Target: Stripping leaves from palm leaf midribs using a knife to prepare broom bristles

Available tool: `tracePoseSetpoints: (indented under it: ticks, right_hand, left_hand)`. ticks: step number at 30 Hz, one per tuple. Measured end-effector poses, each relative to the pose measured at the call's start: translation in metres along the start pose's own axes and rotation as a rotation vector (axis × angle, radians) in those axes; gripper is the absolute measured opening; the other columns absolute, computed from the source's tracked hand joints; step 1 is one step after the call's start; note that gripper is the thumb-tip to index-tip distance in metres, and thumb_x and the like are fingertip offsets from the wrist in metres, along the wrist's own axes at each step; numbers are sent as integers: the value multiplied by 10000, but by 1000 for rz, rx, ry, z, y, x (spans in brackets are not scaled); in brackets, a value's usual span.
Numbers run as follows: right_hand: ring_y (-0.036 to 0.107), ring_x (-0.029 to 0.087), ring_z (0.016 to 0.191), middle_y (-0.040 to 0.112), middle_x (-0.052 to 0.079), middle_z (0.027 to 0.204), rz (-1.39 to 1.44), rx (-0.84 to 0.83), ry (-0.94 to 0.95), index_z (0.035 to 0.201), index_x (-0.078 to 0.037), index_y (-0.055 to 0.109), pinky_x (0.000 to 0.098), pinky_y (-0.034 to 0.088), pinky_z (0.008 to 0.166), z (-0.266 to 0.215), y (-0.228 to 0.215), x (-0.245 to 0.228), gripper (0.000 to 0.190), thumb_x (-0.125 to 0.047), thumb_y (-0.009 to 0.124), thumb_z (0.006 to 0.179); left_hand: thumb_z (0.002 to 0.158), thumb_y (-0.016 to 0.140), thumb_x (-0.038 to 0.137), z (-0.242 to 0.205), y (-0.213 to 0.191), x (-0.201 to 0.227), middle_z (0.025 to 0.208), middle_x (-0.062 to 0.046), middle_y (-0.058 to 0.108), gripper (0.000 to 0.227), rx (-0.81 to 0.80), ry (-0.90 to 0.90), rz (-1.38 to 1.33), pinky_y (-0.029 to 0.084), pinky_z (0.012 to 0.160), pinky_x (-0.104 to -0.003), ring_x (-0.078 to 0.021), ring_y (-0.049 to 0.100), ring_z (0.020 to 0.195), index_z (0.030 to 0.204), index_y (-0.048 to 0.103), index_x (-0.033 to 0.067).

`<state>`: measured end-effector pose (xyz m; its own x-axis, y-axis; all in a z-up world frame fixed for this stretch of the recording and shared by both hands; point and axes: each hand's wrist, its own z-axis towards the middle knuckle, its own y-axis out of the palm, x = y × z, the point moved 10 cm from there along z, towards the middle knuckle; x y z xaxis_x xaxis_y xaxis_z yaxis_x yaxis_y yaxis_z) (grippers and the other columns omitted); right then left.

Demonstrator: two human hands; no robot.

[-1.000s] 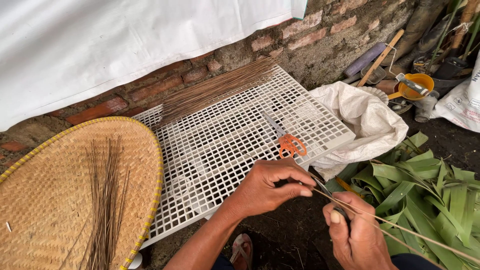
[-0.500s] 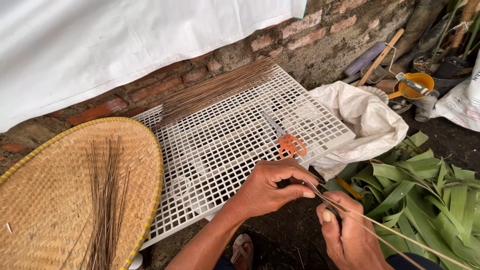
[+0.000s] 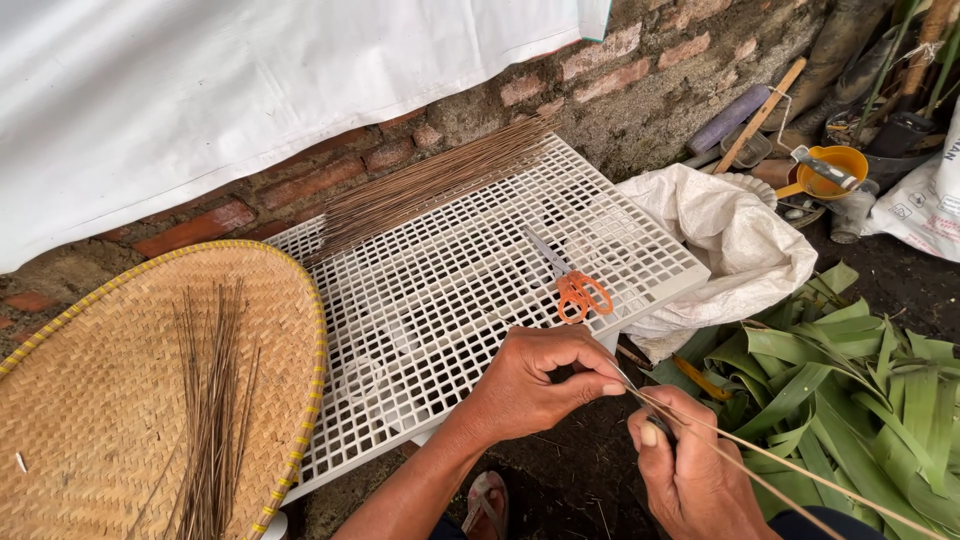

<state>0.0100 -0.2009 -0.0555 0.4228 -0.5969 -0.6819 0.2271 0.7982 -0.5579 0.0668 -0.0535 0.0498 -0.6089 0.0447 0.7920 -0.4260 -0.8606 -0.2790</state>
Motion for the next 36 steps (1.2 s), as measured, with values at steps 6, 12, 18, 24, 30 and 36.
tracePoseSetpoints:
  ticks: [6,12,18,24,30,36]
  right_hand:
    - [744,409,672,774,3,923,-394,-94,263,1387,-225,368,583,536,648,0,0,32,493,-419,480,949]
    - [747,349,947,781,51,1008,-452,-188,600,1326,-338,532,490,549,837,35,-26,15,382,-417,465,959]
    - [756,298,785,746,39,1035,-580,-17,293,1393,-226,453,501,563,652,27,-17,25,448,-419,477,989]
    - [698,199,577,715,-48,758,-594,135,105,1384,-185,466,379,520,538,25,-20,7,439,-323,573,981]
    - [646,284,506,676,39,586,-603,-157,551,1372,-123,351,444,506,558,61,-40,43,455,-452,251,1075]
    - [502,259,499,550,23,624,-468,42,847,1379,-76,308,437,457,518,63,-103,142,314,-321,240,1195]
  left_hand:
    - [774,813,435,4,-14,-6,1602,-159,465,913,39,-38,359,202,1268,-593,-334,435,1488,1540,415,137]
    - [971,683,235,-27,9,-60,907,-55,728,145,208,-647,-336,530,659,-276,-120,588,684,944,708,95]
    - [990,688,275,-46,61,-59,810,-232,704,330,181,-842,-861,482,519,-265,-190,572,535,974,727,-53]
    - [1015,681,216,-57,70,-64,661,-183,638,293,230,-984,-914,419,456,-223,-171,565,496,862,712,-31]
    - [1012,699,92,-67,74,-34,621,-115,660,230,13,-969,-628,369,398,-190,-96,513,431,812,738,-14]
    - [1029,694,203,-100,59,-5,626,-5,626,231,-187,-1061,-419,316,502,-245,-47,443,476,864,772,62]
